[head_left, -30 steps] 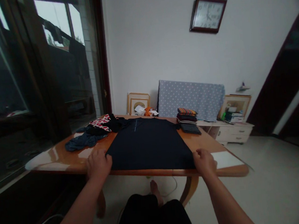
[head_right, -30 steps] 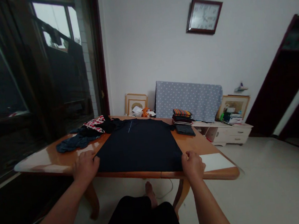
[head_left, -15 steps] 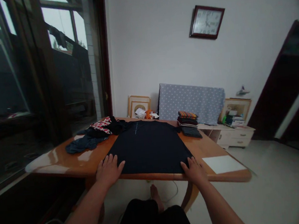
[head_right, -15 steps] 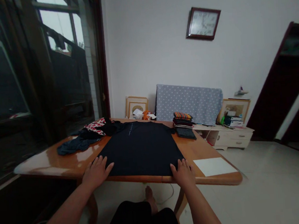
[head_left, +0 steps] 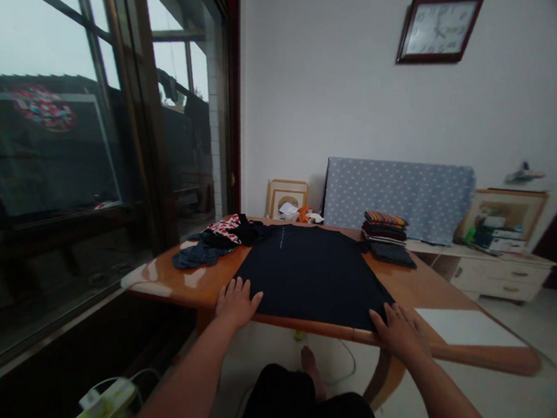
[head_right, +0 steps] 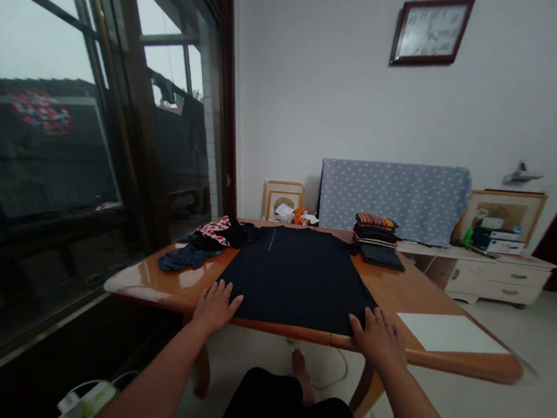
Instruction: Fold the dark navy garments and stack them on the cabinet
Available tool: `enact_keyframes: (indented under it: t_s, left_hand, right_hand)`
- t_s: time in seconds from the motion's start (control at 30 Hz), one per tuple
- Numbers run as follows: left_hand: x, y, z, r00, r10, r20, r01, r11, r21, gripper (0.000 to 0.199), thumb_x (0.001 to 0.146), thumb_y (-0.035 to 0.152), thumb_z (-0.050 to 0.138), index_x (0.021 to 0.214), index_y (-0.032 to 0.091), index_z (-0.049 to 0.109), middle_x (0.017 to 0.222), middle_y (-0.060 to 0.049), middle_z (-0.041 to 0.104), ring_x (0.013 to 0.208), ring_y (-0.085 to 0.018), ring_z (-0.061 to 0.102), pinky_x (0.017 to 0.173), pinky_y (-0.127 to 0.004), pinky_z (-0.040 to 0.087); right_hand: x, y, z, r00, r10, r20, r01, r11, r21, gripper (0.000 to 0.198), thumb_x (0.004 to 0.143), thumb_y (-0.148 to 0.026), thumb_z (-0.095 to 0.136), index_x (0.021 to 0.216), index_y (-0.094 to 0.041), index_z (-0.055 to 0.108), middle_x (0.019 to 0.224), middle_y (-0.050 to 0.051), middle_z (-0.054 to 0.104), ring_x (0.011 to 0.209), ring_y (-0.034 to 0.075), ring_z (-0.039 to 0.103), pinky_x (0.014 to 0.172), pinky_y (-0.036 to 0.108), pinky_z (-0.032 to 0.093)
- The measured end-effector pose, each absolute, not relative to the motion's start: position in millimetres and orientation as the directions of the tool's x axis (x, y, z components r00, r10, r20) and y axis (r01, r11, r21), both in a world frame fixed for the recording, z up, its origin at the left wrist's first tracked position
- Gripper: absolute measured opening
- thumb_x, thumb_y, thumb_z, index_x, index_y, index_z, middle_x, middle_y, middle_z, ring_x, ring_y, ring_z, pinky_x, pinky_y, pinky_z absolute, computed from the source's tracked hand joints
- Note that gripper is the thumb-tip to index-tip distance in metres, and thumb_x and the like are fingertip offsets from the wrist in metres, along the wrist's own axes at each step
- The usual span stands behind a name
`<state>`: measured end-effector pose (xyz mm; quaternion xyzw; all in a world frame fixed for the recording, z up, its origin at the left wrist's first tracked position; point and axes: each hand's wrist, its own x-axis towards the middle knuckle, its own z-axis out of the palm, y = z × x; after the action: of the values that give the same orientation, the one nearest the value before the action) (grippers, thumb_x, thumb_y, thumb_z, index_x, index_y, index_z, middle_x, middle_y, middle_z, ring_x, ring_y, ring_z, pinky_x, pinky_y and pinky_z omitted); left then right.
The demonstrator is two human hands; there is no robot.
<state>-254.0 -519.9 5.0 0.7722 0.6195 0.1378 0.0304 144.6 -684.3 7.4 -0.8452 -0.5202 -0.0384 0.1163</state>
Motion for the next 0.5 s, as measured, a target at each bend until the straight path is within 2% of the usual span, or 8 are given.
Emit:
enact_keyframes:
  t_s: [0.07, 0.13, 0.2, 0.27, 0.37, 0.5]
  left_hand:
    - [-261.4, -518.0, 10.3, 0.203, 0.967, 0.153, 0.938, -0.237, 0.254, 0.078, 0.093, 0.069, 0.03, 0.149, 0.017, 0.045, 0.16, -0.018, 0.032, 0.15, -0.035, 0.023, 0.118, -0.055, 0.016]
    - [-275.1, -514.8, 18.2, 0.143, 0.973, 0.178, 0.937, -0.191, 0.291, 0.068, 0.097, 0.063, 0.027, 0.142, 0.019, 0.053, 0.155, -0.017, 0.042, 0.146, -0.035, 0.032, 0.115, -0.056, 0.022]
    - [-292.5, -511.1, 27.1, 0.013, 0.971, 0.238, 0.945, -0.09, 0.315, 0.06, 0.1, 0.053, 0.023, 0.129, 0.017, 0.062, 0.14, -0.018, 0.058, 0.134, -0.034, 0.047, 0.109, -0.052, 0.032]
    - [-309.0, -508.2, 34.6, -0.108, 0.958, 0.264, 0.945, 0.017, 0.327, 0.056, 0.101, 0.045, 0.021, 0.117, 0.016, 0.066, 0.123, -0.017, 0.067, 0.118, -0.031, 0.059, 0.099, -0.046, 0.042]
    - [-322.0, -506.8, 38.3, -0.152, 0.948, 0.279, 0.947, 0.059, 0.315, 0.051, 0.101, 0.043, 0.025, 0.106, 0.018, 0.069, 0.114, -0.014, 0.069, 0.106, -0.028, 0.063, 0.091, -0.04, 0.046]
    - [-316.1, -510.0, 30.2, -0.056, 0.949, 0.31, 0.962, -0.032, 0.27, 0.041, 0.094, 0.054, 0.044, 0.096, 0.024, 0.072, 0.112, -0.01, 0.068, 0.113, -0.03, 0.057, 0.095, -0.043, 0.042]
  right_hand:
    - [146.5, -684.8, 5.7, 0.436, 0.881, 0.182, 0.9, -0.42, -0.121, 0.049, 0.093, -0.045, 0.04, 0.131, -0.022, 0.061, 0.148, 0.017, 0.049, 0.146, 0.034, 0.031, 0.114, 0.057, 0.027]
    - [148.3, -684.9, 3.4, 0.421, 0.891, 0.172, 0.907, -0.411, -0.091, 0.05, 0.093, -0.045, 0.04, 0.133, -0.022, 0.06, 0.149, 0.017, 0.048, 0.146, 0.034, 0.031, 0.113, 0.058, 0.028]
    - [149.8, -684.4, 0.7, 0.421, 0.893, 0.16, 0.907, -0.415, -0.071, 0.052, 0.093, -0.045, 0.038, 0.135, -0.022, 0.058, 0.15, 0.017, 0.046, 0.146, 0.035, 0.03, 0.112, 0.059, 0.028]
    - [151.0, -683.3, -2.1, 0.431, 0.89, 0.147, 0.902, -0.427, -0.057, 0.054, 0.093, -0.044, 0.037, 0.138, -0.021, 0.056, 0.152, 0.017, 0.044, 0.147, 0.035, 0.029, 0.113, 0.059, 0.027]
    - [152.6, -681.3, -4.9, 0.431, 0.893, 0.131, 0.902, -0.429, -0.041, 0.054, 0.093, -0.042, 0.037, 0.139, -0.022, 0.056, 0.153, 0.016, 0.042, 0.147, 0.036, 0.028, 0.113, 0.059, 0.026]
    - [153.6, -680.0, -3.7, 0.413, 0.9, 0.139, 0.91, -0.41, -0.051, 0.054, 0.092, -0.044, 0.037, 0.137, -0.022, 0.058, 0.152, 0.016, 0.044, 0.146, 0.036, 0.029, 0.112, 0.059, 0.028]
